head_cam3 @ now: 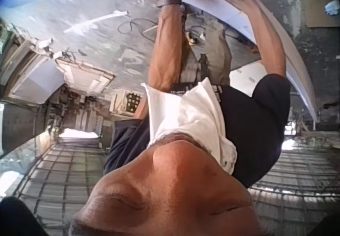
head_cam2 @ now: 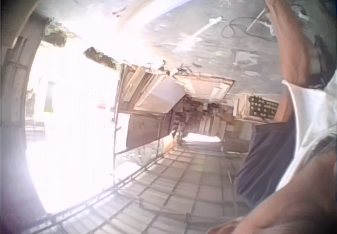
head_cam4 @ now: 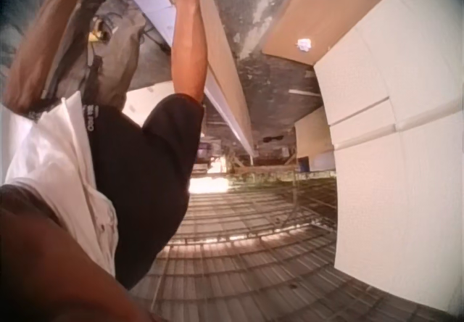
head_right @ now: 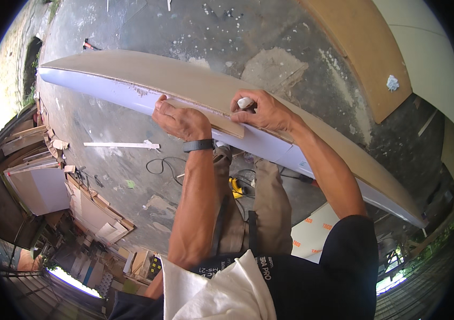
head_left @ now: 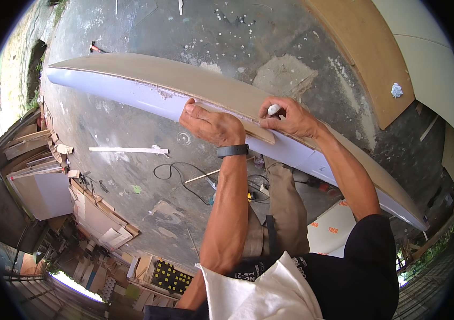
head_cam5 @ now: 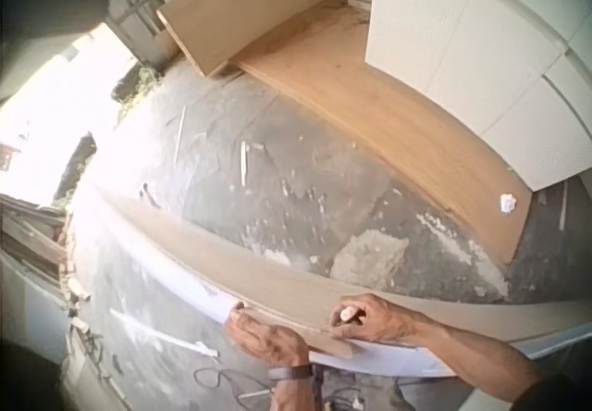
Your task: The person applies glue from a bottle to the edge of a long, curved white board. They then place a thin wooden strip along the glued edge and press it down. The person repeats this process, applying glue and attaching the strip to different sections of the board.
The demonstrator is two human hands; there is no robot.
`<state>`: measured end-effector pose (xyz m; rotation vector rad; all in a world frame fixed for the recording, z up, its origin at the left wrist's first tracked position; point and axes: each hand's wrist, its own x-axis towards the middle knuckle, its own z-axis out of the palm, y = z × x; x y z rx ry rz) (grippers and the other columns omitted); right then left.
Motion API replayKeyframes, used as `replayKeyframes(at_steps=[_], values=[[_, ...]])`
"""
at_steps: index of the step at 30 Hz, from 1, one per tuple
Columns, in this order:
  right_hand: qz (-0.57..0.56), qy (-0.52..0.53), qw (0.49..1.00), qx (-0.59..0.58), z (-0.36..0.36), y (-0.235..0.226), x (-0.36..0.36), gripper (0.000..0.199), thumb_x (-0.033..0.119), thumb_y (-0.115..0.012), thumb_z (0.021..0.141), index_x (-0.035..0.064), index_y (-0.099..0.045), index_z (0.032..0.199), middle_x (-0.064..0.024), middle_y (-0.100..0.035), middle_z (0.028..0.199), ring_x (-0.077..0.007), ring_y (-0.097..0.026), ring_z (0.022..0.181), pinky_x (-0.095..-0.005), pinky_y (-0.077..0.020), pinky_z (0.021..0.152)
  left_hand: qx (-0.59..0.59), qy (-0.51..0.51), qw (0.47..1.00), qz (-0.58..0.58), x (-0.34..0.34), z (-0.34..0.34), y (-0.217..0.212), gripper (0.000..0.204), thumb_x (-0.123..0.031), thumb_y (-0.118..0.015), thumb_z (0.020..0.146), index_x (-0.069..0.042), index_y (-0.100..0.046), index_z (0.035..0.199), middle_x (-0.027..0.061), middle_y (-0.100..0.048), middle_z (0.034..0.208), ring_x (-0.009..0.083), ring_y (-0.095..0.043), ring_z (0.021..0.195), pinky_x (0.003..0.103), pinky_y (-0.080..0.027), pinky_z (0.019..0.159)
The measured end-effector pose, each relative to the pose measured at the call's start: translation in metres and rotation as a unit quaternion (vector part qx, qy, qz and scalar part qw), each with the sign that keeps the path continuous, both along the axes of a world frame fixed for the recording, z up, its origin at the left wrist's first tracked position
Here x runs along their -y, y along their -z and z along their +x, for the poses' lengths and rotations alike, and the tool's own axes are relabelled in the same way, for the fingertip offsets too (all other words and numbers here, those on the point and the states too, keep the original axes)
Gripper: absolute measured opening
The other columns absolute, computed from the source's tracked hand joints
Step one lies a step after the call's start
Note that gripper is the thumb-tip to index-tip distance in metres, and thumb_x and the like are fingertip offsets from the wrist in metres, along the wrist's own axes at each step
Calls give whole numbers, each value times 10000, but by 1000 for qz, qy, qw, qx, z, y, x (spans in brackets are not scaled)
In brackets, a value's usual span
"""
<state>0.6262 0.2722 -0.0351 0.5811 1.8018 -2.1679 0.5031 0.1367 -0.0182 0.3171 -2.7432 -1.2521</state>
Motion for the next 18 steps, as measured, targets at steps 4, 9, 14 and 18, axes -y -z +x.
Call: replayKeyframes(at_steps=[4, 9, 14, 18], values=[[37, 16, 999, -13, 3, 1, 5, 325, 334, -868, 861, 67, -697, 935, 36, -634, 844, -83, -549, 788, -265, -449, 714, -6, 14, 1000, 2, 1, 1, -1, 528, -377, -286, 1122, 46, -599, 1087, 226, -541, 1145, 394, -545, 1083, 500, -413, 958], [67, 5, 998, 7, -17, -4, 11, 321, 331, -857, 874, 64, -683, 910, 22, -638, 829, -86, -551, 812, -272, -427, 696, -7, 22, 1000, -11, 8, 1, -1, 466, -344, -320, 1121, 51, -567, 1130, 216, -542, 1142, 362, -550, 1083, 475, -417, 975], [64, -2, 997, -53, -22, 0, 9, 308, 319, -837, 889, 55, -689, 948, -2, -647, 869, -98, -573, 832, -286, -460, 733, -7, 26, 999, -23, 9, 2, -1, 440, -324, -332, 1115, 39, -579, 1120, 221, -554, 1132, 370, -553, 1077, 470, -419, 976], [54, -15, 997, -45, 3, 7, 2, 301, 292, -824, 893, 50, -689, 1011, -5, -647, 907, -108, -586, 841, -296, -480, 761, -16, 18, 1000, -11, 10, 1, 1, 429, -314, -339, 1111, 41, -581, 1107, 218, -560, 1111, 370, -553, 1070, 471, -419, 973]])
